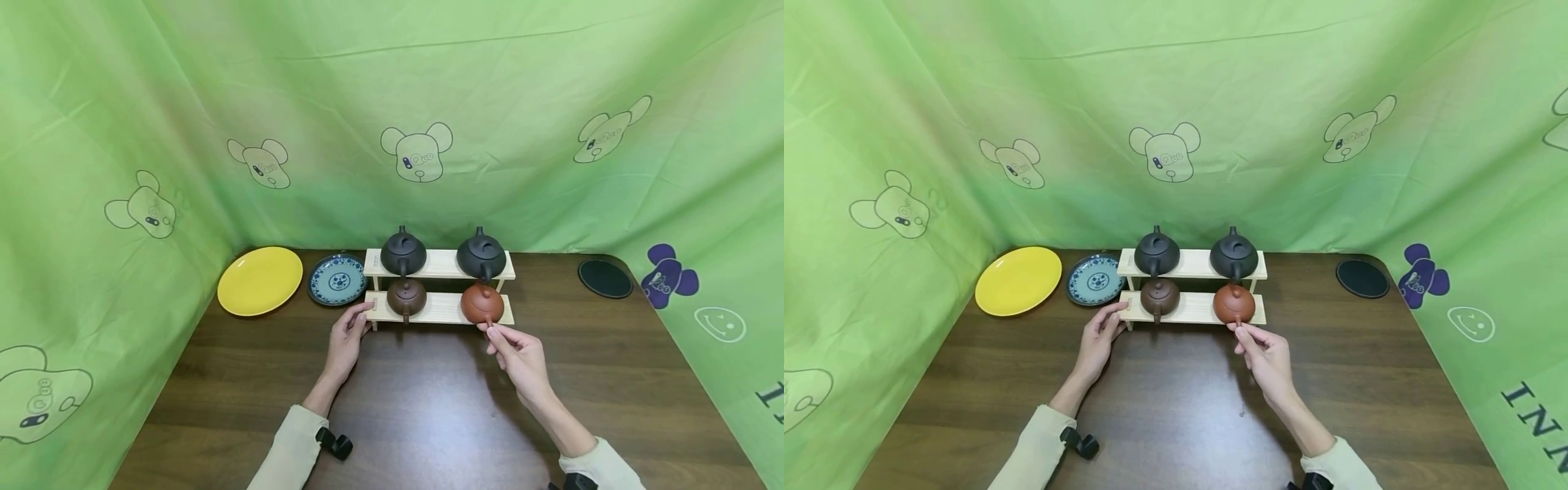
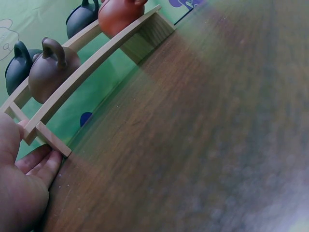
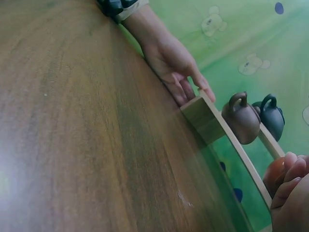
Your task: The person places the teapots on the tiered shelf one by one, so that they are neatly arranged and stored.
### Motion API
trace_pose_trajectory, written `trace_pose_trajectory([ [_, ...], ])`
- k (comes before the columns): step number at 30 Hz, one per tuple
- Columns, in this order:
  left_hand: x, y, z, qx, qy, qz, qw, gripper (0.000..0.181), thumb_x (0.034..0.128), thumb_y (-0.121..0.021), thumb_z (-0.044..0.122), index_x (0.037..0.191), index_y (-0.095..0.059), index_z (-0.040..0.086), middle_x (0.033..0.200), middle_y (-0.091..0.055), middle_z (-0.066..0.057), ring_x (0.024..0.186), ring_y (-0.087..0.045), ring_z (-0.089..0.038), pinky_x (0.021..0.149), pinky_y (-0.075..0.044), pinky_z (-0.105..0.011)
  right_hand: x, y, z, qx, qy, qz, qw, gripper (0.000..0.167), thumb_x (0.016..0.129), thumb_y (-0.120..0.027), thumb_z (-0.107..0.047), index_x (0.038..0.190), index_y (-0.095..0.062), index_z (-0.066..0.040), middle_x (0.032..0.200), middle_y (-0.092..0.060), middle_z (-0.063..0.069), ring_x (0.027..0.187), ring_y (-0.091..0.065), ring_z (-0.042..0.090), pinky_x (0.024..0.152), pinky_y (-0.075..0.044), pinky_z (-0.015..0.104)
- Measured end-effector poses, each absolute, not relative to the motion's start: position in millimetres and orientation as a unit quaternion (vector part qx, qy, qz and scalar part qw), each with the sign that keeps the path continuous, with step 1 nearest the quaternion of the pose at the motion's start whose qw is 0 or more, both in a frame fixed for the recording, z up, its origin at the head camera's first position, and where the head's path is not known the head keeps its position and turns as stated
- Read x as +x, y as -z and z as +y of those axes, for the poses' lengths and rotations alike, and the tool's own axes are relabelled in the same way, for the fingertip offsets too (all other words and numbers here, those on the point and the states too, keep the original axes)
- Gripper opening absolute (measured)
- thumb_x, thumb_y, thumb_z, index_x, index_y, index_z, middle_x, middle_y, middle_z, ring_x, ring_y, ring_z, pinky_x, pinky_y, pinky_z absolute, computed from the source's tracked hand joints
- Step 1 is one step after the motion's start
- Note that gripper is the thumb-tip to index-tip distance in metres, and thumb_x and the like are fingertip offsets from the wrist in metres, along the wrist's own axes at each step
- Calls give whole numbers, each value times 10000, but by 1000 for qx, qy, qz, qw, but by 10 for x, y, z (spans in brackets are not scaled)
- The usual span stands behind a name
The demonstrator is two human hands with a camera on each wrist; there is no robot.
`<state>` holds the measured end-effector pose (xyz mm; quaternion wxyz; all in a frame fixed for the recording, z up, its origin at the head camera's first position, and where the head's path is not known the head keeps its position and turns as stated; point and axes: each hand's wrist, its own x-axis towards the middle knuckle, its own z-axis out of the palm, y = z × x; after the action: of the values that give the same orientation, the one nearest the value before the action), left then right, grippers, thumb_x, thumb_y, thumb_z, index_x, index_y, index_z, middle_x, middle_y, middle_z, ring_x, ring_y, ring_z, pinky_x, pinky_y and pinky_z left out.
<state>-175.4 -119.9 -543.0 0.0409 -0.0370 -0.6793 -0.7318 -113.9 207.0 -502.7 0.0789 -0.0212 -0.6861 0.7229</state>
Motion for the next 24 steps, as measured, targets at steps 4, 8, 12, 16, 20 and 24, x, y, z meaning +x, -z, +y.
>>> trace_pose_trajectory([
  [4, -1754, 5436, -1203, -38, 733, -678, 40, 315, 1165, -510, 4, 1427, -639, -115, 1497, -635, -288, 1276, -646, -88, 1119, -566, -275, -1173, 5039, 2040, -20, -720, -689, 79, 285, 1107, -651, -9, 1230, -695, 245, 721, -677, -74, 543, -411, -6, 474, -330, 126],
  [8, -1747, 5438, -1206, -39, 734, -677, 40, 315, 1166, -508, 4, 1425, -635, -121, 1492, -634, -297, 1254, -649, -58, 1113, -567, -265, -1199, 5034, 2008, -23, -717, -692, 77, 286, 1104, -659, -13, 1239, -702, 235, 712, -675, -70, 527, -407, -6, 472, -334, 117],
  [12, -1744, 5437, -1205, -38, 737, -674, 40, 314, 1165, -508, 1, 1423, -632, -127, 1491, -632, -303, 1252, -648, -51, 1108, -567, -255, -1228, 5026, 1979, -26, -717, -693, 71, 296, 1103, -659, -10, 1260, -692, 239, 701, -664, -78, 527, -413, -4, 477, -343, 114],
  [16, -1747, 5435, -1201, -38, 736, -675, 39, 315, 1166, -505, 1, 1425, -633, -123, 1493, -633, -299, 1267, -648, -78, 1111, -568, -261, -1254, 5025, 1960, -32, -715, -695, 67, 296, 1103, -658, -12, 1267, -695, 232, 707, -663, -92, 525, -414, -5, 473, -341, 109],
  [20, -1754, 5436, -1205, -39, 734, -676, 39, 316, 1167, -504, 5, 1428, -636, -116, 1493, -637, -292, 1294, -648, -119, 1126, -566, -287, -1275, 5027, 1953, -33, -716, -694, 63, 294, 1104, -660, -19, 1263, -699, 226, 721, -669, -96, 528, -423, -5, 470, -345, 109],
  [24, -1759, 5442, -1211, -40, 735, -675, 36, 319, 1168, -506, 10, 1432, -636, -113, 1502, -633, -286, 1284, -649, -99, 1130, -565, -290, -1278, 5020, 1961, -38, -721, -690, 51, 309, 1106, -667, -40, 1269, -693, 222, 717, -654, -82, 540, -450, 4, 466, -367, 117],
])
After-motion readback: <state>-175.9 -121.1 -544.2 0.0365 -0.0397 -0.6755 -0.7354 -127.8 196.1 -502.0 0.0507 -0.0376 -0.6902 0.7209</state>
